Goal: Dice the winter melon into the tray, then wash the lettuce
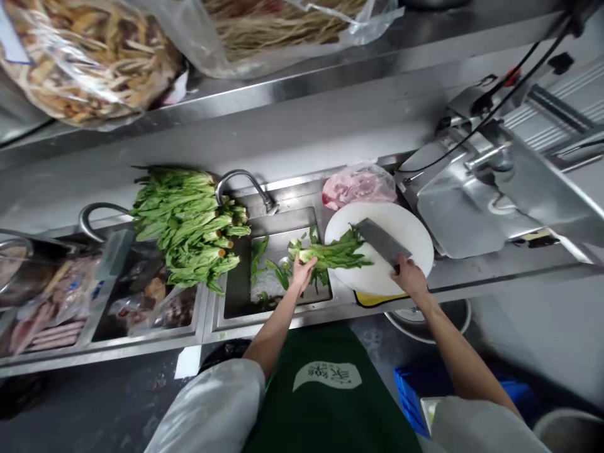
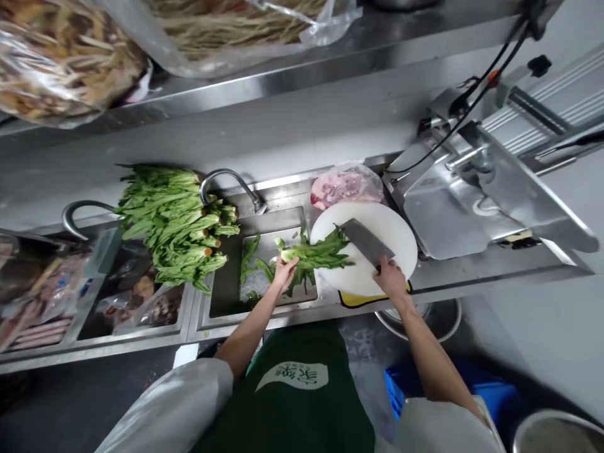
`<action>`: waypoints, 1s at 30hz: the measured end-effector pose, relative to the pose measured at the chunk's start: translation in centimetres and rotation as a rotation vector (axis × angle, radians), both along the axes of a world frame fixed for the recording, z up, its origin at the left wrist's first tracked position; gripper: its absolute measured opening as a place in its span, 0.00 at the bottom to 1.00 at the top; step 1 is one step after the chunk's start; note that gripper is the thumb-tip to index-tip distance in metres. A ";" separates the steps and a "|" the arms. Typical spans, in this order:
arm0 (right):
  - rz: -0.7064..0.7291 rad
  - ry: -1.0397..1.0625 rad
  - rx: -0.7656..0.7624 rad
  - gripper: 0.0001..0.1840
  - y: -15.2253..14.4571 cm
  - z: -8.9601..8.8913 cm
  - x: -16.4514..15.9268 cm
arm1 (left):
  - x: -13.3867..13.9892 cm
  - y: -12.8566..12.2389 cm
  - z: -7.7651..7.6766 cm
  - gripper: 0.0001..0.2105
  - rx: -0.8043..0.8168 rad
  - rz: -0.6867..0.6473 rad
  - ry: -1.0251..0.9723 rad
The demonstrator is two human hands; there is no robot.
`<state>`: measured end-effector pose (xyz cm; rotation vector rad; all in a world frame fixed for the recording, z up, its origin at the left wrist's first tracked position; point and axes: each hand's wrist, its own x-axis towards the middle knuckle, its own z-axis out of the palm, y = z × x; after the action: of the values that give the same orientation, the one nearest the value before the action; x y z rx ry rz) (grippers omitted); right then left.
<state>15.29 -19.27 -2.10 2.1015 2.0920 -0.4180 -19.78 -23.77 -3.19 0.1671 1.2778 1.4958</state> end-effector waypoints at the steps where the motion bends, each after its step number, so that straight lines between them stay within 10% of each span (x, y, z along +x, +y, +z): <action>1: -0.017 0.009 0.025 0.29 -0.2 0.2 1.0 | 0.1 -0.7 -0.6 0.34 -0.002 -0.019 0.010; 9: -0.079 0.296 0.235 0.24 -4.1 2.5 6.1 | 0.0 -2.5 0.7 0.30 0.046 -0.023 0.117; 16: 0.031 0.352 0.159 0.15 -6.7 3.5 0.4 | 3.2 -0.6 0.6 0.25 0.068 -0.137 0.299; 30: 0.247 0.194 -0.158 0.11 -1.9 2.9 -6.2 | 0.0 0.5 0.4 0.24 -0.002 -0.272 0.325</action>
<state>9.11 -21.18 0.82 1.7511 2.3016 -0.7501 -19.77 -23.27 -2.84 0.5792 1.4466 1.2655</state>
